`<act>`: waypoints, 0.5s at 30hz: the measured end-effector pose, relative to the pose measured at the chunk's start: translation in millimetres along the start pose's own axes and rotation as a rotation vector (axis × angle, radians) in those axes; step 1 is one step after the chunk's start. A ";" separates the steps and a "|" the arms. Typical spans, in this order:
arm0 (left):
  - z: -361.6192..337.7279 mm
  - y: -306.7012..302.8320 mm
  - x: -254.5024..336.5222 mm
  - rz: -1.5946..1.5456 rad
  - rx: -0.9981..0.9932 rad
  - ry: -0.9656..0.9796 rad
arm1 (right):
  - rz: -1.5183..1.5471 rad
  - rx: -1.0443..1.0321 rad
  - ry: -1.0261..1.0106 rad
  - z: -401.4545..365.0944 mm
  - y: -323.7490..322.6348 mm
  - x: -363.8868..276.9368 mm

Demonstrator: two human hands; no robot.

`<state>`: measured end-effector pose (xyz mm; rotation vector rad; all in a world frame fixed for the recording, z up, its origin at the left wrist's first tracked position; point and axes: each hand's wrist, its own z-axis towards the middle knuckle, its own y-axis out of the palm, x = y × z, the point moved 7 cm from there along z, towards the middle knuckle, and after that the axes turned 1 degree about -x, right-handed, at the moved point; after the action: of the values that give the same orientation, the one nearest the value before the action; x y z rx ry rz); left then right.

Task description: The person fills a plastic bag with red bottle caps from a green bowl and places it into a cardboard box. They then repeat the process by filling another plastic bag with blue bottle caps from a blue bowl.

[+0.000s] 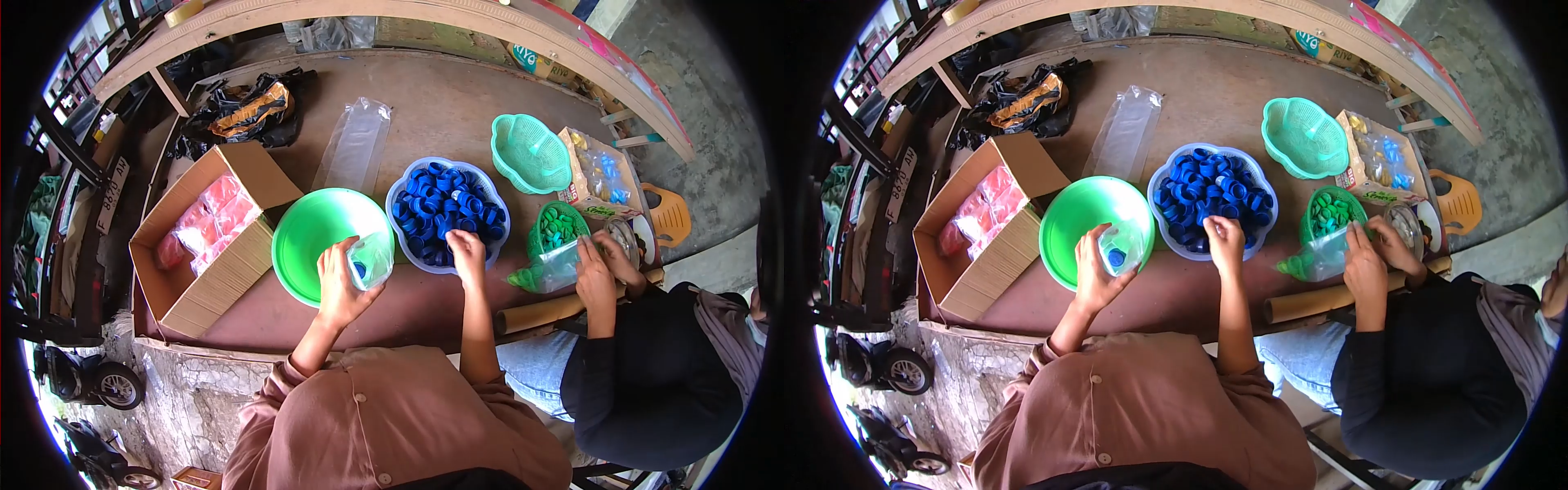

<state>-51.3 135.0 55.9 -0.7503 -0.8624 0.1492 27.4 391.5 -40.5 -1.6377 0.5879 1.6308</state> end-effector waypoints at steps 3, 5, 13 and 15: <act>4.3 -2.2 -1.7 0.005 -0.012 0.007 | 0.539 -0.218 0.339 -19.3 16.6 -31.1; 7.1 -2.0 -2.7 0.009 -0.017 0.007 | 0.744 -0.301 0.361 -28.2 26.8 -46.0; 9.4 -3.1 0.6 -0.005 -0.026 0.022 | 0.190 -0.499 -0.297 -62.3 69.3 -131.6; 9.6 -1.8 0.3 0.004 -0.011 0.037 | -0.284 -0.468 -0.668 -79.4 77.0 -159.2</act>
<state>-58.5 138.9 61.2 -0.7630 -0.8276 0.1337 5.8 254.8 95.3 -1.2658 -0.3705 2.0307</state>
